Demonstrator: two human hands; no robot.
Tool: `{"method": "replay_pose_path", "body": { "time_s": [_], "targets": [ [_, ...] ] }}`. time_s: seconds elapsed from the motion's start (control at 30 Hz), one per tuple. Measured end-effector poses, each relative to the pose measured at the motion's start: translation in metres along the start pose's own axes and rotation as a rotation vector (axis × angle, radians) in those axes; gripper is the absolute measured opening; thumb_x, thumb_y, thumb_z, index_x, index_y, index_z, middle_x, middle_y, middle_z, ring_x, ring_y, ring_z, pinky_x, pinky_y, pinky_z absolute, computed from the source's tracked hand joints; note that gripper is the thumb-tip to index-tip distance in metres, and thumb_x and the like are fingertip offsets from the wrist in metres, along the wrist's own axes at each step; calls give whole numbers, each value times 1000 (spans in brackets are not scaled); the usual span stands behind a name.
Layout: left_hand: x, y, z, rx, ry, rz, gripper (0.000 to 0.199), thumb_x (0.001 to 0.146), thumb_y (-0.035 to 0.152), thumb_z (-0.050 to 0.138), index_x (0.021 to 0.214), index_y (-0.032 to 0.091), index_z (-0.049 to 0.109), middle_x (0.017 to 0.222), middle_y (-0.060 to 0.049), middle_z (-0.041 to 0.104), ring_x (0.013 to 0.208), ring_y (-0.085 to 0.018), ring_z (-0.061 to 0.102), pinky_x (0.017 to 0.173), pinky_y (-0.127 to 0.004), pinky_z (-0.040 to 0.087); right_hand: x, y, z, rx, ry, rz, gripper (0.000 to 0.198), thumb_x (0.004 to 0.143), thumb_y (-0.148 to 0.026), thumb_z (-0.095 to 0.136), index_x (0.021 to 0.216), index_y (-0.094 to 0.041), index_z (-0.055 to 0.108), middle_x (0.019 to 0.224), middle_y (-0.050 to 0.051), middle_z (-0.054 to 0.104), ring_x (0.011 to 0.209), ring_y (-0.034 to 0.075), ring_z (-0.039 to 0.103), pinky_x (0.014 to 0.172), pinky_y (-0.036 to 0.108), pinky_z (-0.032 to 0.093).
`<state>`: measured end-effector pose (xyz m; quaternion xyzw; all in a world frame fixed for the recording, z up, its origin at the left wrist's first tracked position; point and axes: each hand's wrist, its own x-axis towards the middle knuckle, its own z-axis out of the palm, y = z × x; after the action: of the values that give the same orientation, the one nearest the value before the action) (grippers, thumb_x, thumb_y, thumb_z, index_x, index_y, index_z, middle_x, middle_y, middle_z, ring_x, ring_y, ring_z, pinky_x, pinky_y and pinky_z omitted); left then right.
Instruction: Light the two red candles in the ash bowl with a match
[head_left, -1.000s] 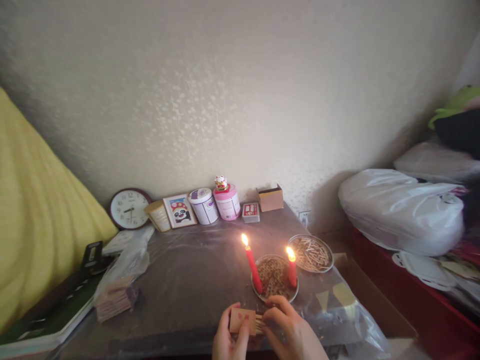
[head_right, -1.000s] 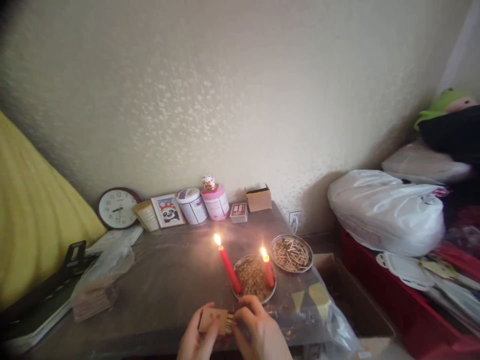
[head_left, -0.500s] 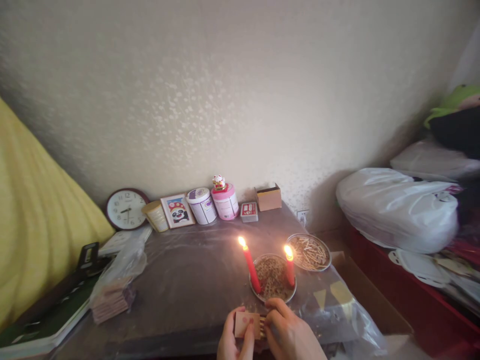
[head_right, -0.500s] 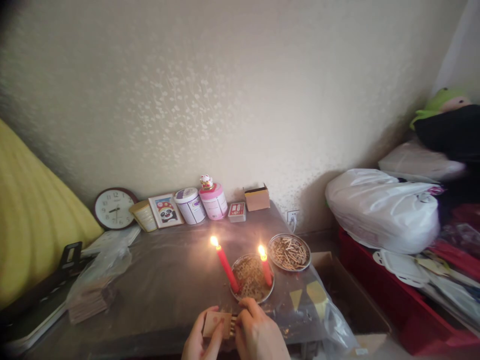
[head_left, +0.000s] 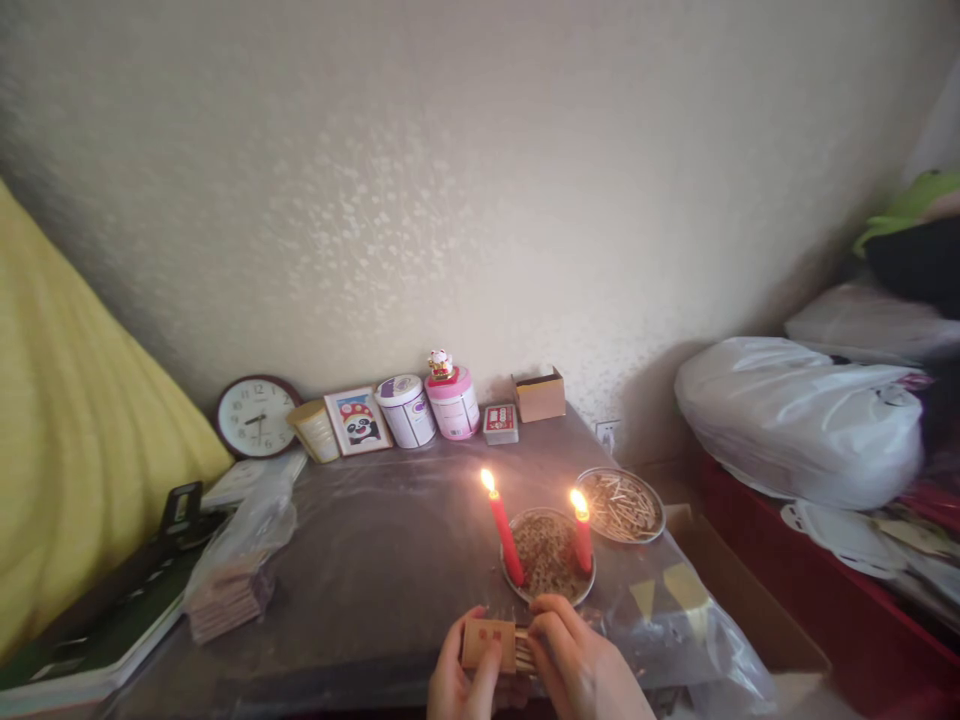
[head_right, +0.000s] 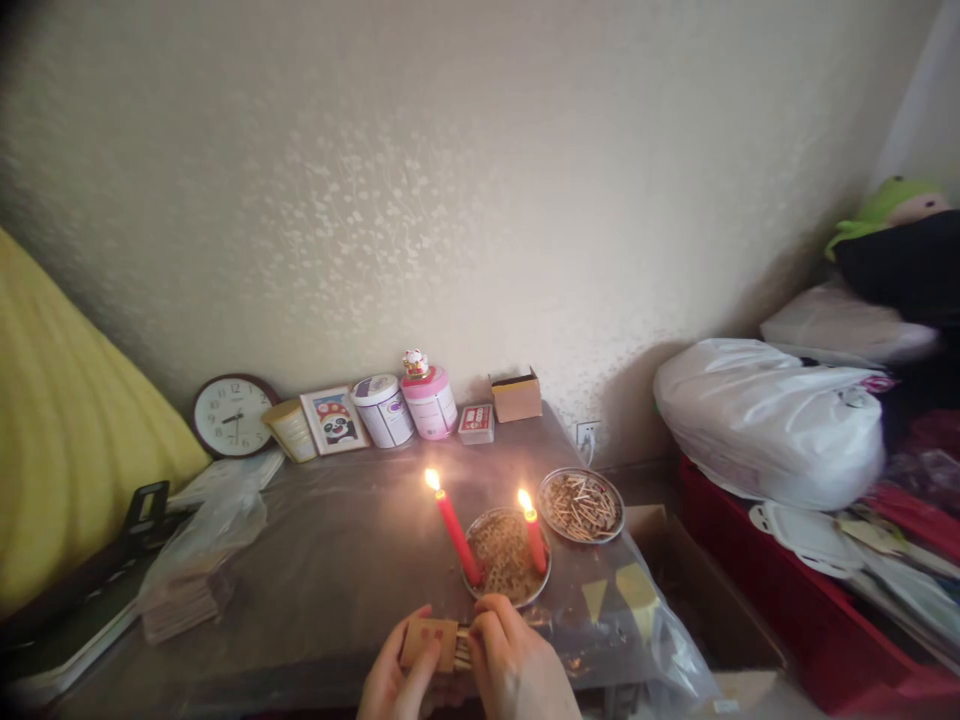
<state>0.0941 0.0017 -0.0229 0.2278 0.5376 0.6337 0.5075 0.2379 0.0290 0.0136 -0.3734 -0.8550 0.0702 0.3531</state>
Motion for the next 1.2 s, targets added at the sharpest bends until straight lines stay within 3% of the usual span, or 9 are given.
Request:
{"method": "replay_pose_path", "body": {
  "time_s": [0.13,0.37,0.5,0.63,0.83,1.0,1.1,1.2],
  "targets": [
    [1,1,0,-63,4,-61,89,47,57,84,113,15,43,61,-8,73,46,-27,67,37,-29,44,1,0,-1,18,-22,-36,52,103,-34,5,82,-21,51,85,7,65,57,13,67,53,20,52],
    [5,17,-10,-117,72,-64,85,46,49,87,111,14,45,62,-13,75,47,-27,68,45,-32,51,0,3,-5,126,25,47,43,103,-35,18,85,-21,54,92,8,65,67,16,68,61,24,53],
    [6,27,-14,-108,117,-25,73,54,44,84,109,13,46,57,-13,73,47,-27,68,47,-33,53,-1,4,-3,339,-2,274,32,100,-37,34,83,-21,56,79,3,65,67,17,65,64,24,51],
    [5,23,-11,-155,90,-43,78,50,43,86,109,13,46,62,-10,74,48,-27,68,45,-31,50,-2,5,4,548,-31,474,36,96,-46,39,78,-21,56,67,0,63,61,16,59,56,23,45],
    [3,6,-2,-216,19,-84,92,42,51,89,114,14,44,67,-10,75,50,-26,68,43,-29,45,-2,2,11,676,-81,494,42,94,-54,38,80,-19,56,73,4,66,69,18,60,64,26,46],
    [1,1,1,-243,-37,-88,92,43,54,87,115,18,42,60,-7,73,41,-22,62,41,-29,43,-1,-1,15,789,-108,474,45,91,-60,39,75,-20,51,68,2,62,62,18,58,59,27,46],
    [1,4,-1,-223,24,-128,80,52,49,85,115,16,48,50,-1,67,34,-16,54,36,-25,39,2,-4,5,826,-72,506,40,93,-55,43,78,-19,54,73,3,63,69,18,59,65,27,47],
    [1,6,-2,-254,22,-131,51,57,38,80,98,13,64,50,-2,67,37,-14,54,36,-23,36,5,-8,-3,882,-6,518,36,93,-52,46,83,-19,57,77,3,63,73,18,59,69,28,46]
  ]
}}
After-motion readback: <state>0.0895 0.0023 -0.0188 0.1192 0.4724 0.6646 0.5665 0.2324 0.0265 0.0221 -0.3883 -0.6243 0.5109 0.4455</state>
